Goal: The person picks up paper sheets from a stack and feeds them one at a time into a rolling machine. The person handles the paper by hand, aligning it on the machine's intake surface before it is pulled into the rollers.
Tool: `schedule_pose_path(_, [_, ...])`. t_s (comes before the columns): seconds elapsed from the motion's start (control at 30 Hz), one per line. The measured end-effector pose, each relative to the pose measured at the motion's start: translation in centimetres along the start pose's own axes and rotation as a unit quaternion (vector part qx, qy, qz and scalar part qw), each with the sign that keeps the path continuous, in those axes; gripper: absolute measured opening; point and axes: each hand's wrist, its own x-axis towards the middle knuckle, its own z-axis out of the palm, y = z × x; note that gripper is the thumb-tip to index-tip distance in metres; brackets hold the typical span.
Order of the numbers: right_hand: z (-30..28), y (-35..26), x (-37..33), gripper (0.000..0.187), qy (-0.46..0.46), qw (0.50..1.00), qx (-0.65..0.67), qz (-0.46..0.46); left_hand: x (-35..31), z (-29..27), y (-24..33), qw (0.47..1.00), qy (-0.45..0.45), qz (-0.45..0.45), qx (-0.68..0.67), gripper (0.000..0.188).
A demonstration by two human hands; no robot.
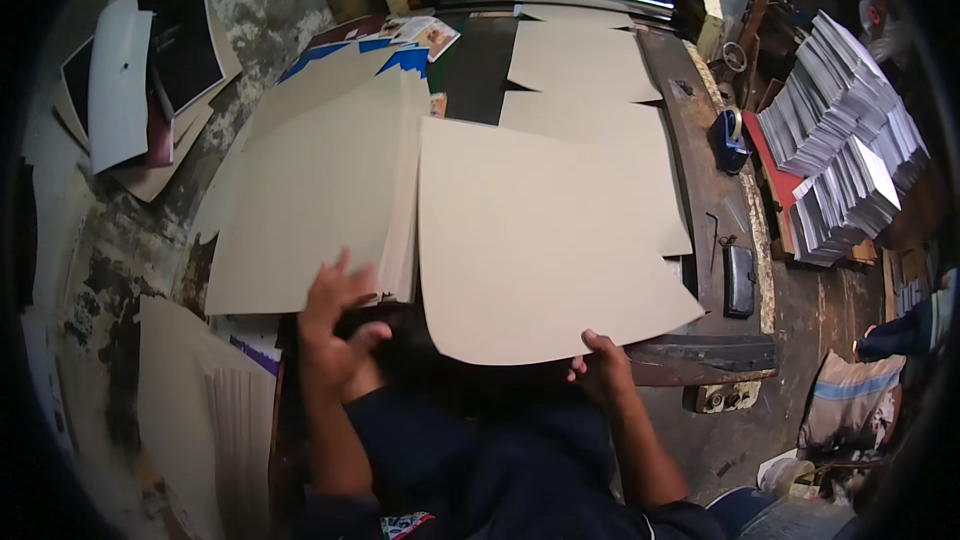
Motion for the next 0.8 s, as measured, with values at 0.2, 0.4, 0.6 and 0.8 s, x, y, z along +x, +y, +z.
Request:
schedule_pose_path(0.2, [-3.8,6.4,-4.0,0.039,0.071,0.993,-0.060,0.073,-1.1,-0.2,-3.9,0.990,0.033,-0.124,-0.050,0.049])
schedule_pose_path(0.4, [-3.6,8.4,-8.3,0.050,0.059,0.988,-0.086,0.114,-1.6,0.6,-4.0,0.983,0.050,-0.169,-0.059,0.042])
schedule_pose_path(0.6, [-3.3,8.5,-9.4,0.053,0.061,0.991,-0.069,0.100,-1.3,-0.2,-4.2,0.965,0.026,-0.211,-0.154,0.037])
schedule_pose_path(0.8, [-2.7,7.4,-5.7,0.053,0.057,0.994,-0.047,0.081,-1.1,1.0,-4.8,0.931,0.109,-0.273,-0.219,0.034])
